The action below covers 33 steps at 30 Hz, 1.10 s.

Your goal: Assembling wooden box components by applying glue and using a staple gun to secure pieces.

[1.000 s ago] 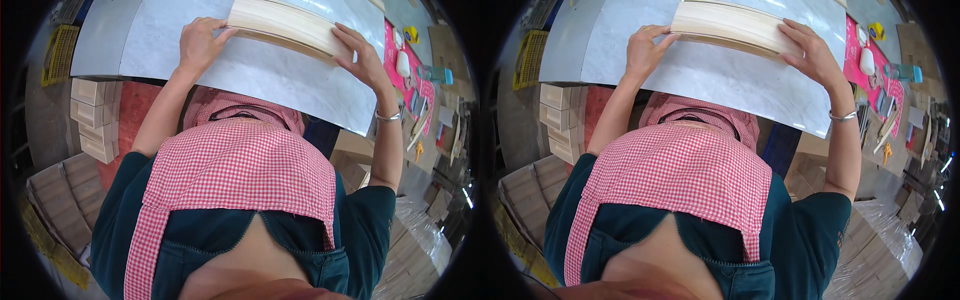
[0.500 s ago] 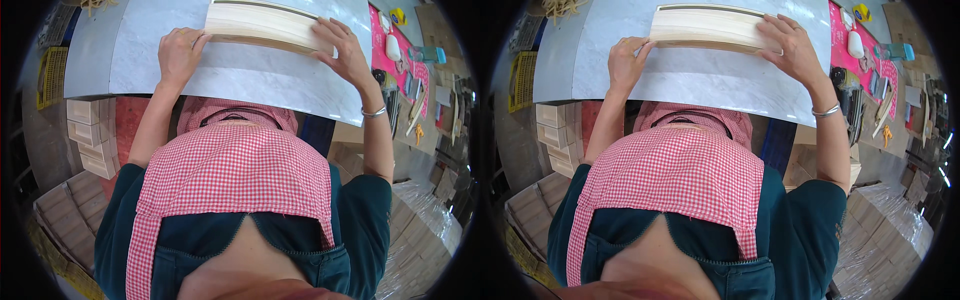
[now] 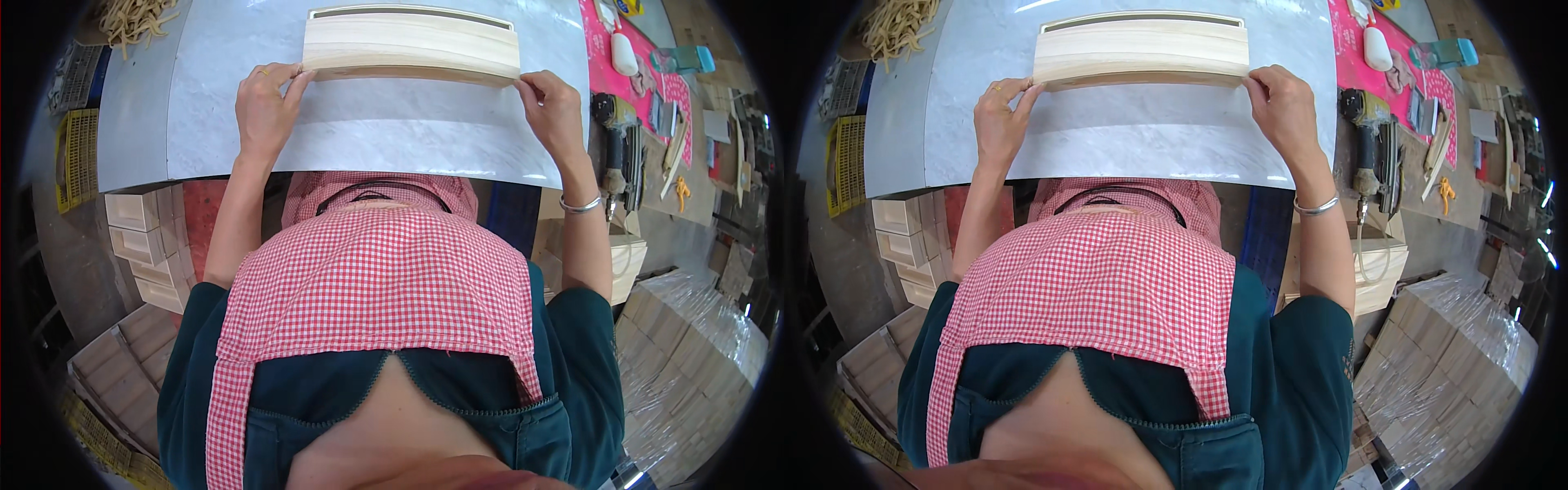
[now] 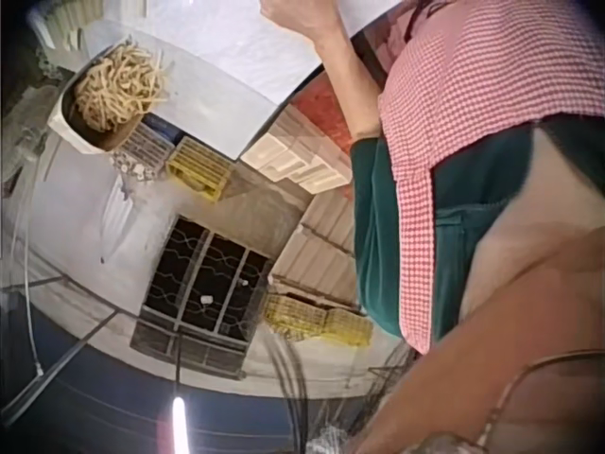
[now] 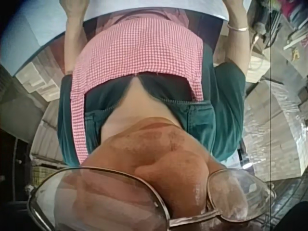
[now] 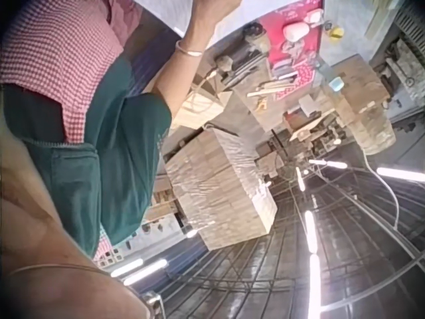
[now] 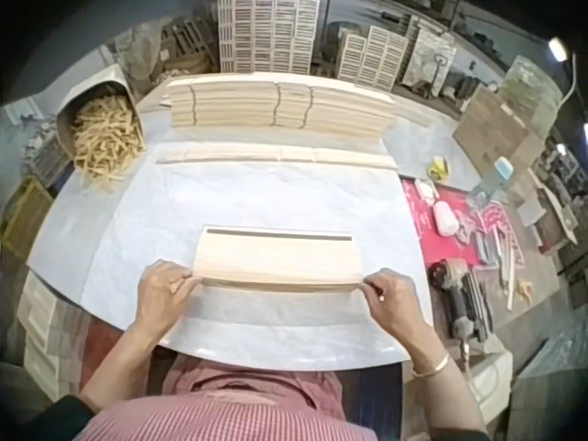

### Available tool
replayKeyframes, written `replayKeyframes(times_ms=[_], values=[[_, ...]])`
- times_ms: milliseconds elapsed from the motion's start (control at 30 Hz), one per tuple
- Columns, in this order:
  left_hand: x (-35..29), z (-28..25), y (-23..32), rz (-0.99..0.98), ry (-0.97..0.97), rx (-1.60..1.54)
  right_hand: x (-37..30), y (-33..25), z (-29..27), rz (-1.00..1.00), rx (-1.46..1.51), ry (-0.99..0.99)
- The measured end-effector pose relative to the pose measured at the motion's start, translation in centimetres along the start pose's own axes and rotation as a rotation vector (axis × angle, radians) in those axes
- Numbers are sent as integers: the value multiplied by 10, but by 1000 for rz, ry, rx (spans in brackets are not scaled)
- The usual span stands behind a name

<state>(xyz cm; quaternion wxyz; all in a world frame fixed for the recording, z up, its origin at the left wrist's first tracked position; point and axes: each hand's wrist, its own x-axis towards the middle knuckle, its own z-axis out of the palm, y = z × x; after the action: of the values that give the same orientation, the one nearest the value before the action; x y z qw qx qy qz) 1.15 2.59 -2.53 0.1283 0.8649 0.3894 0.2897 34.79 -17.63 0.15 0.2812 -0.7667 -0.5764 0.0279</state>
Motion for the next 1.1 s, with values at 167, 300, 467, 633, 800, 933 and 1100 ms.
replayKeyframes(times_ms=[167, 300, 467, 633, 800, 933, 1100], values=[[1, 0, -5, 14, -3, -20, 2, 7, 2, -50, 85, -15], [9, 1, -3, 74, -13, -82, -3, 25, 13, -82, 116, 63], [3, -17, -2, -7, -92, -68, -4, 20, 21, -160, 37, 80], [4, -19, -13, -108, -209, -110, -15, 44, -15, -58, 61, 205], [-15, -34, -60, -374, -180, -229, -78, 235, -128, 435, -435, 706], [-48, -52, -111, -562, -75, -104, -109, 304, -143, 955, -530, 462], [-34, -36, -54, -568, -6, -241, -149, 271, -168, 720, -209, 291]])
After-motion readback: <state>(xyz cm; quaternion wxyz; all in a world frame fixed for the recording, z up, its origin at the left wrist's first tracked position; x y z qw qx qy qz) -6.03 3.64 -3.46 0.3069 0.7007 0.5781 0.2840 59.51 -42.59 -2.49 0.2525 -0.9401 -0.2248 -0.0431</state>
